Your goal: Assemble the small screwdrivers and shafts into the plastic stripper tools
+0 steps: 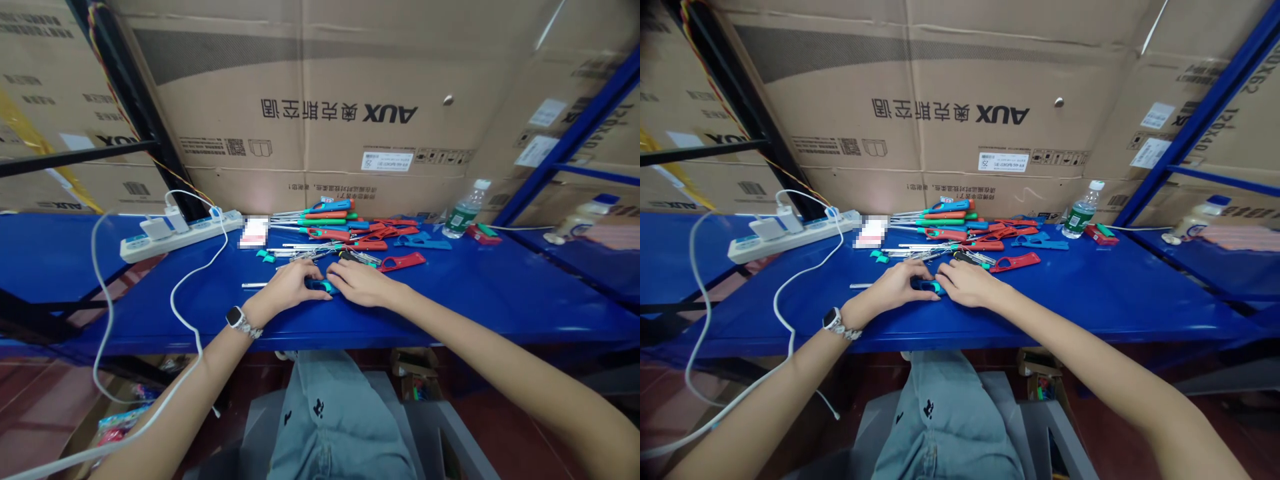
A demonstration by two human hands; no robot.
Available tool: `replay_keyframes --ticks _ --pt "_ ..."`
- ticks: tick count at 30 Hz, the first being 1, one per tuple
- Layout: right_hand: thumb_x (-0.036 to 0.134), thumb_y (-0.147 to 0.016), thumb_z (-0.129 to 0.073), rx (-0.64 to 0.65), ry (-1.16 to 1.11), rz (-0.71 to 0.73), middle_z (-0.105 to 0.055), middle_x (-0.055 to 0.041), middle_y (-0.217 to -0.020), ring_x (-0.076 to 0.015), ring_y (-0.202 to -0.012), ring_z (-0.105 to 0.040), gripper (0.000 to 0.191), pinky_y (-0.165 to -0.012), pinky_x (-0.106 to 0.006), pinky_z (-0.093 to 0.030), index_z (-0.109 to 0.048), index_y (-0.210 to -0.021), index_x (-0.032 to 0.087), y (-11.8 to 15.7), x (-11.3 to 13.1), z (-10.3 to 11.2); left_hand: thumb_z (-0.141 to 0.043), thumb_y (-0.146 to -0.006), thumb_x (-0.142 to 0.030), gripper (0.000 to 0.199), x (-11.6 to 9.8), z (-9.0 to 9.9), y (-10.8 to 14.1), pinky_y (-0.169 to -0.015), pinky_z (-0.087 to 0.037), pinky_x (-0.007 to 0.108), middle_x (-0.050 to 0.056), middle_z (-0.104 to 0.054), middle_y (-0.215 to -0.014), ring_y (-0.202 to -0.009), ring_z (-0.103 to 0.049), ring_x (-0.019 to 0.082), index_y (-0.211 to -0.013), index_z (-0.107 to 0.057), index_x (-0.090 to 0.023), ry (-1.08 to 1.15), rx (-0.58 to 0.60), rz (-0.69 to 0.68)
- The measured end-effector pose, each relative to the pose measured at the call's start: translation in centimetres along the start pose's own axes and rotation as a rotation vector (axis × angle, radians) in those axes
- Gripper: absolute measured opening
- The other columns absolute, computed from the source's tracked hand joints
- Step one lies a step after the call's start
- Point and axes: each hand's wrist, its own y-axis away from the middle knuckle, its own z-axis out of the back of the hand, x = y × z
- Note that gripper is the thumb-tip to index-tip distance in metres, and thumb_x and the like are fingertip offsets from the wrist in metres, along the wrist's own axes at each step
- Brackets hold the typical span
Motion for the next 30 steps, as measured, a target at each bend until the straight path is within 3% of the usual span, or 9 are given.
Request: replay_keyframes --ticks 6,14,17,19,21,23,26,28,30 --pt "0.042 -0.107 -0.033 0.018 0.25 -0.131 -0.074 -0.0185 -0.102 -0.0318 -0.088 -0.071 0.041 -0.071 -0.037 -0.045 -0.062 -0.118 0.015 -0.8 2.1 -0.6 -0.089 -0.073 -0.049 0.036 0.9 -0.3 0.4 -0.078 -0.05 0.037 0.005 -0.072 -0.094 -0.091 -0.065 0.026 -0.089 -0.074 -0.021 0.004 -0.016 0.035" --pt "0.05 -0.107 -0.033 0.03 0.248 -0.122 -0.077 -0.0137 -0.093 -0.0295 -0.084 -0.072 0.047 -0.065 -0.032 -0.039 -0.068 -0.112 0.02 -1.1 1.5 -0.6 -0.085 -0.076 -0.054 0.042 0.4 0.0 1.0 -0.092 -0.048 0.043 0.008 -0.071 -0.108 -0.103 -0.064 0.029 -0.103 -0.076 -0.023 -0.076 -0.055 -0.021" --pt "0.053 -0.107 -0.033 0.004 0.219 -0.159 -0.076 -0.0115 -0.091 -0.0281 -0.082 -0.071 0.048 -0.063 -0.031 -0.034 -0.068 -0.11 0.021 -0.9 1.4 -0.8 -0.081 -0.078 -0.06 0.05 -0.5 0.7 1.4 -0.094 -0.046 0.043 0.008 -0.069 -0.112 -0.104 -0.062 0.029 -0.109 -0.07 -0.022 -0.146 -0.261 -0.023" --pt "0.054 -0.108 -0.033 -0.023 0.192 -0.19 -0.075 -0.0092 -0.088 -0.026 -0.08 -0.07 0.047 -0.061 -0.03 -0.031 -0.067 -0.105 0.022 -0.7 1.4 -0.9 -0.07 -0.087 -0.059 0.04 -1.1 1.3 2.0 -0.083 -0.047 0.037 0.006 -0.068 -0.091 -0.088 -0.062 0.024 -0.087 -0.065 -0.019 -0.124 -0.481 0.051" --pt "0.053 -0.108 -0.034 -0.056 0.166 -0.217 -0.074 -0.0072 -0.085 -0.0236 -0.077 -0.069 0.046 -0.06 -0.029 -0.027 -0.066 -0.1 0.022 -0.5 1.4 -1.0 -0.058 -0.094 -0.056 0.049 -1.5 1.7 2.8 -0.068 -0.043 0.031 0.001 -0.057 -0.064 -0.065 -0.055 0.018 -0.061 -0.051 -0.021 -0.043 -0.604 0.189" --pt "0.052 -0.108 -0.035 -0.091 0.137 -0.24 -0.073 -0.0057 -0.081 -0.0219 -0.074 -0.068 0.045 -0.059 -0.029 -0.023 -0.065 -0.095 0.022 -0.4 1.4 -1.1 -0.052 -0.095 -0.058 0.059 -2.1 1.9 3.7 -0.06 -0.039 0.03 -0.001 -0.049 -0.049 -0.052 -0.05 0.016 -0.05 -0.043 -0.021 0.06 -0.521 0.36" --pt "0.052 -0.108 -0.035 -0.173 0.071 -0.27 -0.071 -0.0041 -0.077 -0.0209 -0.073 -0.066 0.045 -0.059 -0.029 -0.021 -0.064 -0.092 0.022 -0.4 1.6 -1.3 -0.053 -0.092 -0.068 0.062 -2.7 1.6 4.3 -0.064 -0.044 0.031 0.003 -0.064 -0.055 -0.057 -0.061 0.019 -0.053 -0.06 -0.019 0.196 -0.257 0.531" --pt "0.052 -0.108 -0.035 -0.231 0.011 -0.287 -0.07 -0.0034 -0.074 -0.0205 -0.072 -0.065 0.045 -0.059 -0.029 -0.023 -0.063 -0.09 0.022 -0.4 1.9 -1.4 -0.053 -0.089 -0.073 0.062 -2.9 1.1 3.7 -0.067 -0.048 0.031 0.007 -0.074 -0.071 -0.068 -0.068 0.022 -0.067 -0.07 -0.018 0.327 -0.214 0.551" --pt "0.053 -0.107 -0.035 -0.272 -0.052 -0.303 -0.07 -0.0031 -0.074 -0.0202 -0.072 -0.065 0.046 -0.06 -0.028 -0.025 -0.063 -0.088 0.023 -0.5 2.2 -1.6 -0.053 -0.087 -0.076 0.064 -2.8 0.3 2.4 -0.065 -0.051 0.031 0.009 -0.077 -0.082 -0.074 -0.069 0.023 -0.08 -0.073 -0.017 0.515 -0.249 0.532"
